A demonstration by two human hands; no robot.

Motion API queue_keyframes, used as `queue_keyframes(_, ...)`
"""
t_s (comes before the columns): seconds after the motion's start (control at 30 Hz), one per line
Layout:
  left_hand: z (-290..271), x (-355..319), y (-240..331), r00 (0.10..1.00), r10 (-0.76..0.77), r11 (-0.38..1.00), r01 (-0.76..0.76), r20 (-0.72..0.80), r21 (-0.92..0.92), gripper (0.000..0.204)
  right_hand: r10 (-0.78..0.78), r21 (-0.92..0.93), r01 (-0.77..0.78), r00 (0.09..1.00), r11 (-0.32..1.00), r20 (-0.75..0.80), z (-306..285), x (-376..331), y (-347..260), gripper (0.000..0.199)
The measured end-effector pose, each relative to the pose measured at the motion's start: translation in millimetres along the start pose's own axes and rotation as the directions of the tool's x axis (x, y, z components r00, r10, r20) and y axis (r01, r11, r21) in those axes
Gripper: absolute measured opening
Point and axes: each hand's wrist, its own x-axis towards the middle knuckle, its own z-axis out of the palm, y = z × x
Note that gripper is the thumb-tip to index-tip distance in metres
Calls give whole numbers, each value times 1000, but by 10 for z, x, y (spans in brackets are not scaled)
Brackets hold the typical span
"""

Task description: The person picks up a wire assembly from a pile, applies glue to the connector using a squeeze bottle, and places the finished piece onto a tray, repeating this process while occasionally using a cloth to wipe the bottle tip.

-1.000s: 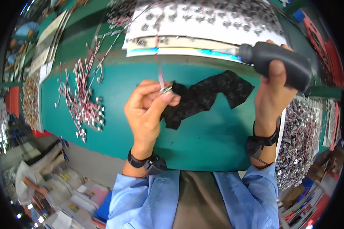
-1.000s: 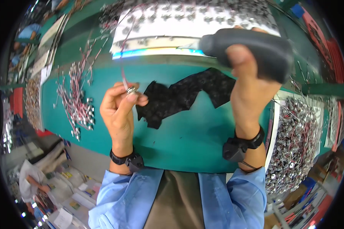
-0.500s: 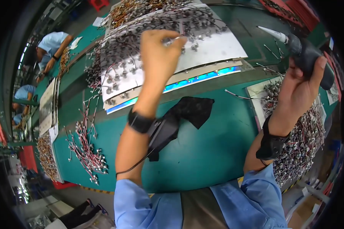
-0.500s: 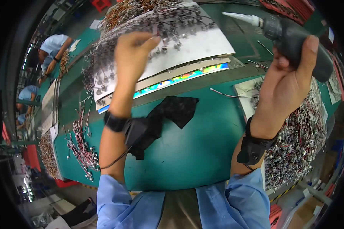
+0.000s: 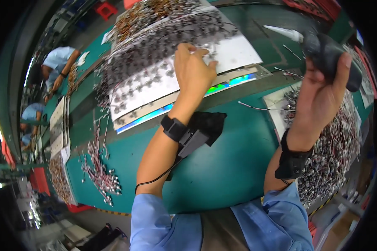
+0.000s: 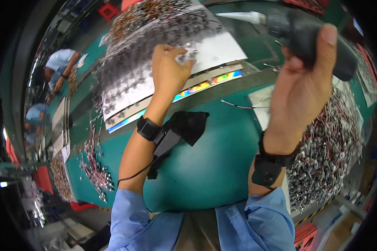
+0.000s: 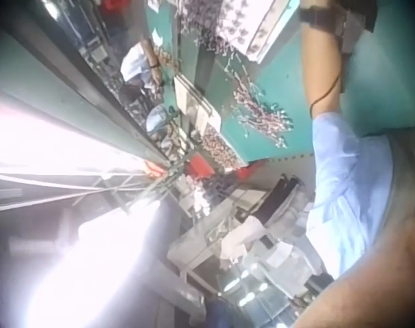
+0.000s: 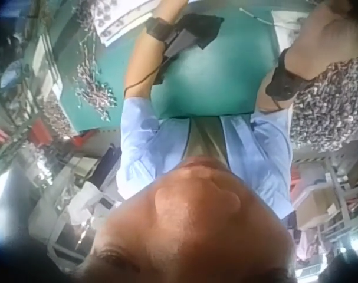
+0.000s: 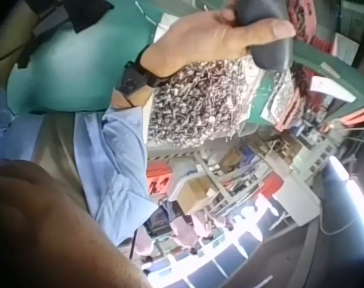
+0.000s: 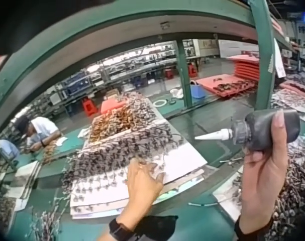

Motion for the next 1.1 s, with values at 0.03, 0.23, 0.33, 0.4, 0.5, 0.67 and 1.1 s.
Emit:
queue_keyframes(0.03, -127, -102, -59, 1000, 21, 999, -20, 4, -35, 22, 38, 27, -38, 999, 999, 22, 24, -16, 42, 19)
queue_keyframes(0.23, -1039, -918, -404, 995, -91, 991, 93, 29, -93, 19, 272, 2, -276, 951, 961, 149, -297, 153, 146, 23)
queue_keyframes(0.33, -1474, -1408, -788, 961, -277, 952, 272, -16, -138, 18, 358, -34, -357, 921, 933, 150, -166, 8, 404, 25)
queue_keyframes(0.4, -1814, -1742, -1062, 896, -430, 901, 420, -106, -107, 17, 392, -78, -384, 910, 920, 133, -73, -100, 519, 26)
queue_keyframes(0.5, -2298, -2147, -1384, 801, -566, 810, 584, -196, 46, 17, 420, -157, -403, 902, 902, 98, 73, -277, 650, 28)
queue_keyframes(0.67, -2544, -2414, -1831, 836, -487, 713, 548, -254, 437, 19, 686, -276, -630, 693, 726, 223, 275, -1045, 1024, 25)
queue_keyframes(1.1, -2291, -2172, -2117, 831, -514, 636, 536, -214, 554, 11, 716, -386, -609, 642, 693, 274, 471, -1497, 944, 28)
